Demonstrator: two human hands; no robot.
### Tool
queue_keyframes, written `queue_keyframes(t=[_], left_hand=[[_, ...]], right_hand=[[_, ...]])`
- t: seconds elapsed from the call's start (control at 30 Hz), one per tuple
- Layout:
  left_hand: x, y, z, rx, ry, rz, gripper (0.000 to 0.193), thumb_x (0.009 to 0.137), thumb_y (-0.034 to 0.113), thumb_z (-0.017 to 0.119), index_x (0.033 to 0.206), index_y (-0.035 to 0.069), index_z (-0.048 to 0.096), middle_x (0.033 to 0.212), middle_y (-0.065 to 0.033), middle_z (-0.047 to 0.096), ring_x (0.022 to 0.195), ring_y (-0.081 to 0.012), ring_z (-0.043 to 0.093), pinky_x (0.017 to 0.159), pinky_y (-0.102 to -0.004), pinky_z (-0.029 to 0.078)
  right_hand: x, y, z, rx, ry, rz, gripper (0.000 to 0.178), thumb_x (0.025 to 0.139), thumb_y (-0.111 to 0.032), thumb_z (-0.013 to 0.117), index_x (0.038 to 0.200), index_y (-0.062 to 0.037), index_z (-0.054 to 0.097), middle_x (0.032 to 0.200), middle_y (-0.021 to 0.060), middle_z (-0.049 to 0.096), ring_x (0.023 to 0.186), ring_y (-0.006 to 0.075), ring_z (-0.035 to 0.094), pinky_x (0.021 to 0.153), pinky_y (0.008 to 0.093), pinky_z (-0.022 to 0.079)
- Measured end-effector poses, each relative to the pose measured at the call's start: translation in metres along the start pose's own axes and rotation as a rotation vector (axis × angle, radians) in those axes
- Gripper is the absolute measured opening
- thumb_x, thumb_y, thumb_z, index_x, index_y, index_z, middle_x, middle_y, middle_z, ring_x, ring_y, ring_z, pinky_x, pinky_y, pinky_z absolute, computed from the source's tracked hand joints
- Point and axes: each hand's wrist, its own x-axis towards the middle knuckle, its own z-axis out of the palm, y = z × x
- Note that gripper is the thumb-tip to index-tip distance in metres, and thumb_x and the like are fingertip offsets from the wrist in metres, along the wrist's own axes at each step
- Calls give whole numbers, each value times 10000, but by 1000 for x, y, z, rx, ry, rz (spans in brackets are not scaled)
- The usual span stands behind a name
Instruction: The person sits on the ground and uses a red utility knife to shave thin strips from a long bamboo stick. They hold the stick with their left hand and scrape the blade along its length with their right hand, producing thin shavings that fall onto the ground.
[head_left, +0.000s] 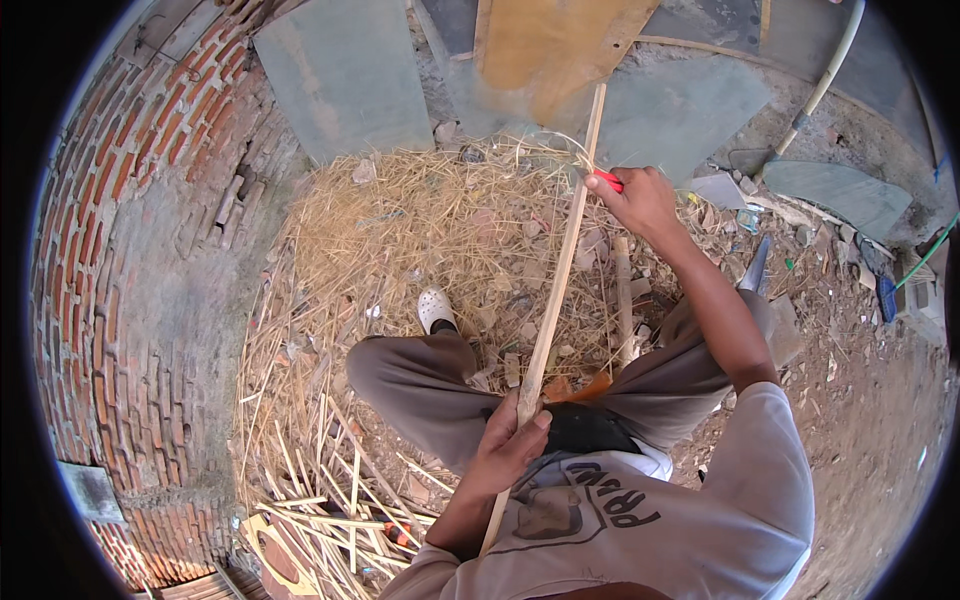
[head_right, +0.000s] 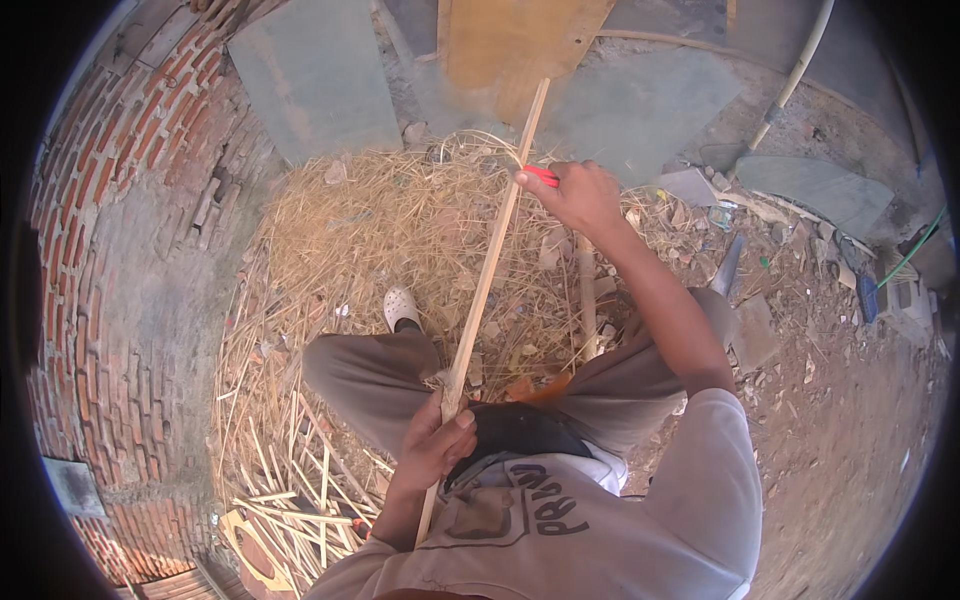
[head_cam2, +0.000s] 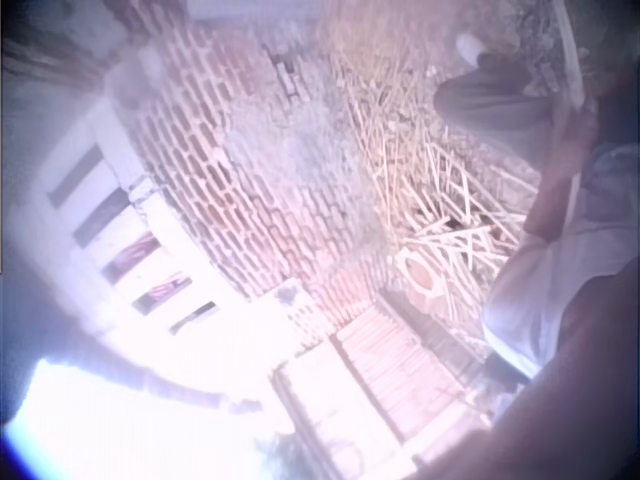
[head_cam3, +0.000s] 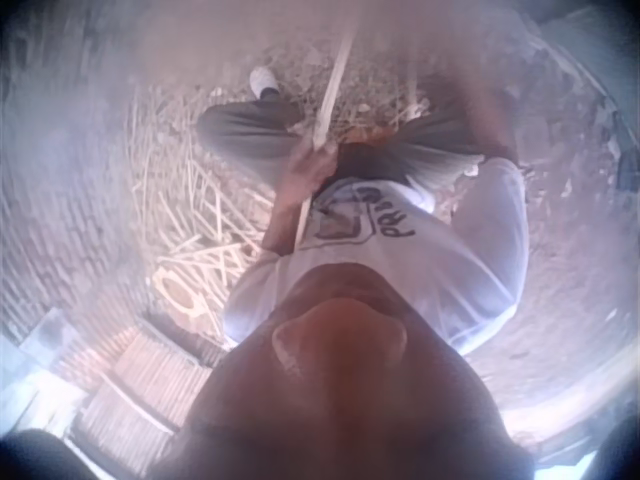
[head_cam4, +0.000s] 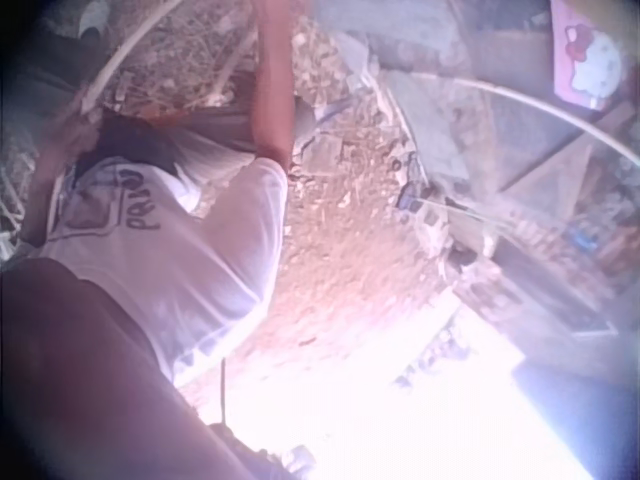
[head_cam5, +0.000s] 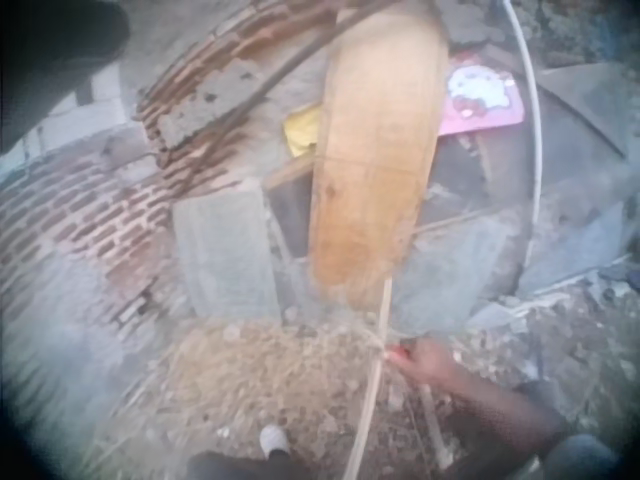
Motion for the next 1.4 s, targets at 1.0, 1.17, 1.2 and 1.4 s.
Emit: queue_keyframes(t=[1.0,1.17,1.2,1.4], left_hand=[[25,17,-30,165,3,199,273,1049,261,409,1161,29,496,575,20,384,437,-53,357,386,-199,285],[28,18,-18,91,-1,169,240,1046,270,419,1113,45,471,573,34,351,437,-48,310,400,-205,266],[30,21,-18,84,5,155,235,1045,270,423,1106,48,466,574,35,347,438,-48,302,404,-206,264],[29,22,-8,59,-11,118,191,1034,240,440,1072,57,481,540,48,308,413,-49,258,467,-211,267]], right_hand=[[-91,-81,5,273,-203,-515,631,714,-699,657,585,-87,572,528,88,544,490,303,590,490,412,441],[-64,-70,11,102,-16,-509,691,610,-769,672,563,-91,547,506,69,513,455,274,565,469,390,440],[-63,-68,13,121,-2,-519,688,621,-765,669,564,-89,549,500,74,511,459,279,567,469,394,440],[-27,-40,11,87,8,-271,680,692,-752,627,592,-80,593,479,109,520,484,322,580,474,422,448]])
